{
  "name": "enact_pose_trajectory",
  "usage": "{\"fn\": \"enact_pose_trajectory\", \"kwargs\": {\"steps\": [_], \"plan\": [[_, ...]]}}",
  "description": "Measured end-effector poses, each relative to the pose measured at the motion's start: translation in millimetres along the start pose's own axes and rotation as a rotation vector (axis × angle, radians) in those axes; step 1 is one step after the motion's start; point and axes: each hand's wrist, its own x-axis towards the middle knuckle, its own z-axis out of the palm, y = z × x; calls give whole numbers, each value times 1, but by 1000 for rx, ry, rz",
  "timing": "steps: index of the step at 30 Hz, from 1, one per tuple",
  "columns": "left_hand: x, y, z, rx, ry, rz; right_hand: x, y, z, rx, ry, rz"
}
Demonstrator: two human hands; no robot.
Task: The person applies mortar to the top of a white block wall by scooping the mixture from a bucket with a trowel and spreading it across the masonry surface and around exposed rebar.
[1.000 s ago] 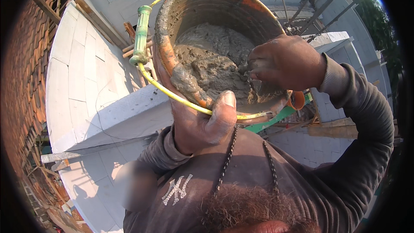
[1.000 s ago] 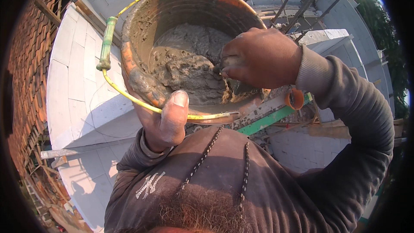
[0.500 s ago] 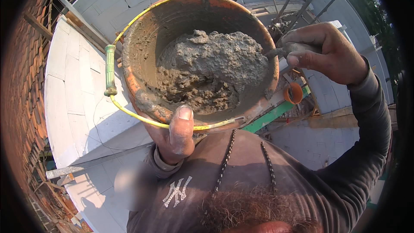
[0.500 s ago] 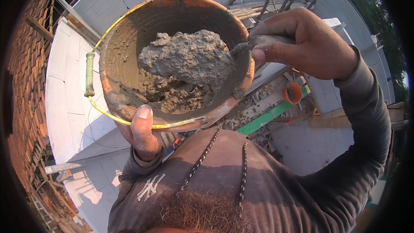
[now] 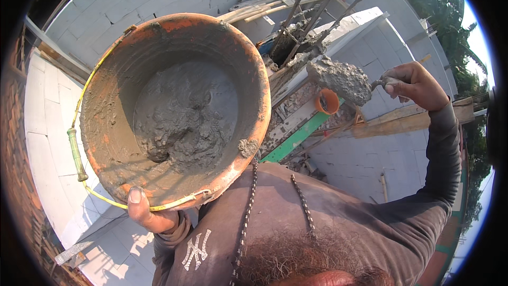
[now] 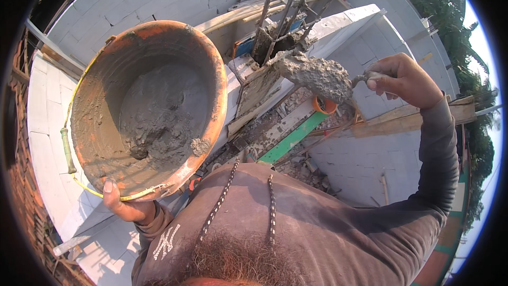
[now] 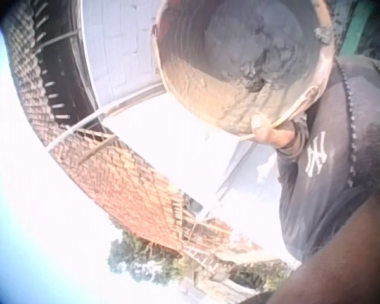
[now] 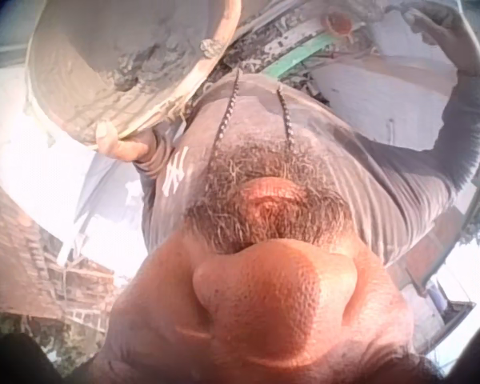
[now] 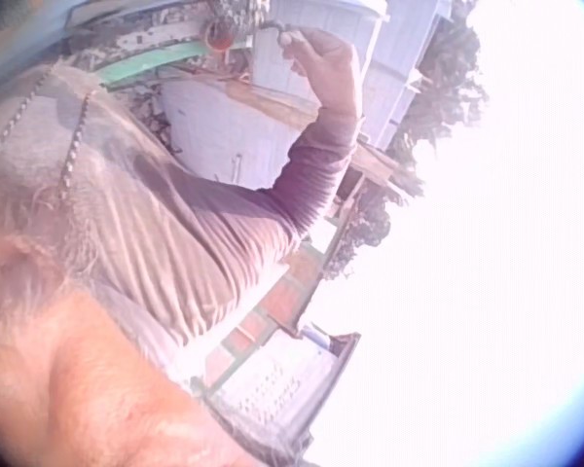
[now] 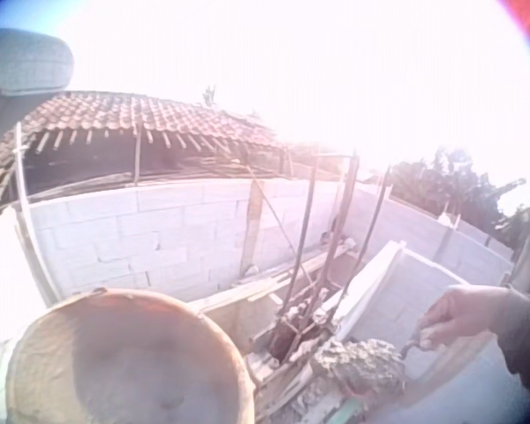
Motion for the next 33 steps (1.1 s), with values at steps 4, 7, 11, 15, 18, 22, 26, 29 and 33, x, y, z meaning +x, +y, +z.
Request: {"fn": "enact_pose_trajectory", "kwargs": {"steps": [4,7,11,15,18,22,26,29,33], "plan": [[-19,-11,-8,-265,178,-416,71,-1,-13,-212,-97,50],[-18,-11,-7,-322,263,-491,111,-34,-22,-502,-158,39],[-3,-7,-4,-235,163,-313,122,-43,-30,-431,-171,147],[20,10,7,295,23,145,90,-16,-25,-374,-109,50],[10,4,5,235,38,90,63,7,-11,-144,-7,48],[25,15,20,-246,187,-340,50,20,7,-56,83,-13],[39,13,21,-55,45,-70,67,18,21,-60,25,-84],[51,18,25,173,-30,217,91,32,24,27,-57,-81],[57,19,29,249,-75,255,110,48,19,74,-71,25]]}}
